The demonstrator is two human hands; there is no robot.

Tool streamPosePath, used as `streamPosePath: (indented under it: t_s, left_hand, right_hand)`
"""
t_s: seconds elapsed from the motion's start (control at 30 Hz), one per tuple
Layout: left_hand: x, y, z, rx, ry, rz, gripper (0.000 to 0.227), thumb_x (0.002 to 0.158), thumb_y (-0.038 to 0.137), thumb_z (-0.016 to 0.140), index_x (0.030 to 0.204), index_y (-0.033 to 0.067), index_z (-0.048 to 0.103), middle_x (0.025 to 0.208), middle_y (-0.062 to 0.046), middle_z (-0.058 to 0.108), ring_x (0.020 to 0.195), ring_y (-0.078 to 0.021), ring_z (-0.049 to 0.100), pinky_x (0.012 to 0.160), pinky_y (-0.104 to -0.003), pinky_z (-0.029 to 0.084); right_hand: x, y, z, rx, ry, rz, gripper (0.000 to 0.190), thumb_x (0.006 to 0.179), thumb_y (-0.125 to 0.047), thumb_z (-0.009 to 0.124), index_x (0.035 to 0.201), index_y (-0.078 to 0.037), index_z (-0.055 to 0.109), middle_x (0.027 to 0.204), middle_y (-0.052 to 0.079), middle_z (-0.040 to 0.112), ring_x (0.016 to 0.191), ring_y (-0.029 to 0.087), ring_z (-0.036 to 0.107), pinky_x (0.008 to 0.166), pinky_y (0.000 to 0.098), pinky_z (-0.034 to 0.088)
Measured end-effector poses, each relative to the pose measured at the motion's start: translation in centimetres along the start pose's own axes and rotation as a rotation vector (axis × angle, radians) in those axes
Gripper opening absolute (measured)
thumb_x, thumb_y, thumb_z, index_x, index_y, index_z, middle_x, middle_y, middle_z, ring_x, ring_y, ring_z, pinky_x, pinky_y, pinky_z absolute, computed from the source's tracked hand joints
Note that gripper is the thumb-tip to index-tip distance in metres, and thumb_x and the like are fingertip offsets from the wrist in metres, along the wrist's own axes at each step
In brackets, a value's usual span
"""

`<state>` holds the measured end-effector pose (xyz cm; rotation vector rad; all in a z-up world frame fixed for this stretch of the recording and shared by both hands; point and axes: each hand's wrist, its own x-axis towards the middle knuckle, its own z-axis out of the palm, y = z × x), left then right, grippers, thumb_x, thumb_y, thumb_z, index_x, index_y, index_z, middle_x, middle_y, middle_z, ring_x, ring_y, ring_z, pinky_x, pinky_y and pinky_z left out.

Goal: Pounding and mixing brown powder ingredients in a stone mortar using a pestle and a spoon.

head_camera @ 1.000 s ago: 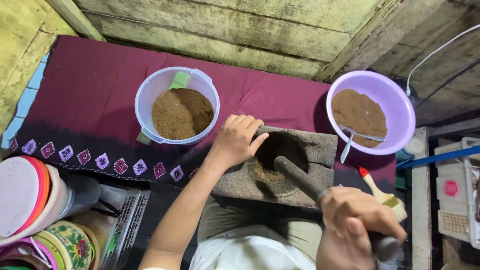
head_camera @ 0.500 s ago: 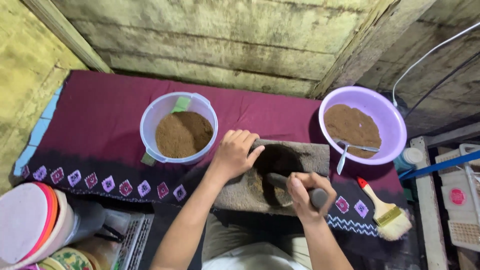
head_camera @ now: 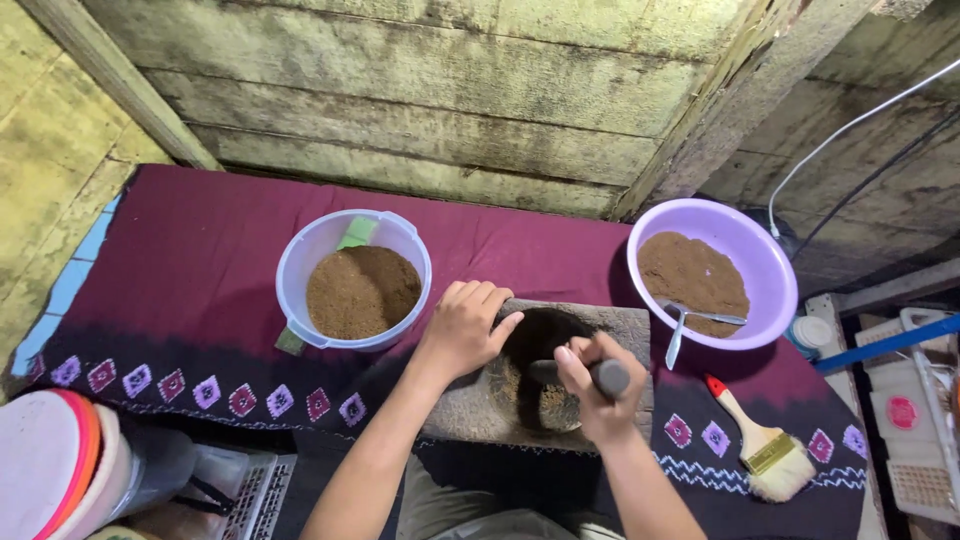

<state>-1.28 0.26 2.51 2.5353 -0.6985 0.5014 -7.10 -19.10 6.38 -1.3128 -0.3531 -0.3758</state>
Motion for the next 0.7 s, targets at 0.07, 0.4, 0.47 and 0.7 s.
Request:
streamPosePath:
  t_s: [0.07,0.4,0.47,0.7]
  left_hand:
    - [-0.1,-0.7,1.2,0.026,0.08,0.03,0.035,0.099,0.042,0.062,0.108,0.009,0.071,0.082,-0.006,0.065,0.081,-0.024,0.068,0.079,-0.038,0.052]
    - [3.0,5.0,-3.6,-0.312,-0.181,0.154,0.074,0.087,0.063,0.067,0.131,0.0036,0.06,0.117,-0.021,0.068,0.12,-0.0389,0.063,0.106,-0.052,0.045]
    - [3.3,5.4,-1.7,-0.841,-0.32,-0.049,0.051,0.086,0.062,0.072,0.1,0.0135,0.064,0.09,-0.007,0.068,0.099,-0.0295,0.068,0.088,-0.045,0.05]
    - [4.8,9.0,3.0,-0.936,0.117,-0.156,0.042,0.093,0.029,0.074,0.063,0.0086,0.054,0.052,-0.008,0.047,0.053,-0.0177,0.044,0.055,-0.032,0.036]
  right_hand:
    - [0.9,1.0,-0.5,-0.052,-0.135,-0.053,0.039,0.094,0.003,0.064,0.061,-0.002,0.044,0.043,0.004,0.043,0.039,0.011,0.041,0.039,0.0241,0.035]
    - [7.4,-1.6,-0.7,-0.382,-0.447,-0.163,0.101,0.095,-0.082,0.012,0.14,-0.006,0.061,0.148,0.021,0.057,0.146,0.05,0.033,0.114,0.0746,0.013]
    - [7.8,-1.8,-0.8,-0.439,-0.476,-0.138,0.111,0.089,-0.088,-0.004,0.15,-0.015,0.053,0.162,0.015,0.041,0.152,0.05,0.012,0.104,0.0856,-0.009]
    - [7.3,4.1,-6.7,-1.142,-0.273,0.232,0.052,0.104,-0.044,0.058,0.146,-0.014,0.059,0.134,0.026,0.065,0.139,0.047,0.049,0.11,0.0829,0.018]
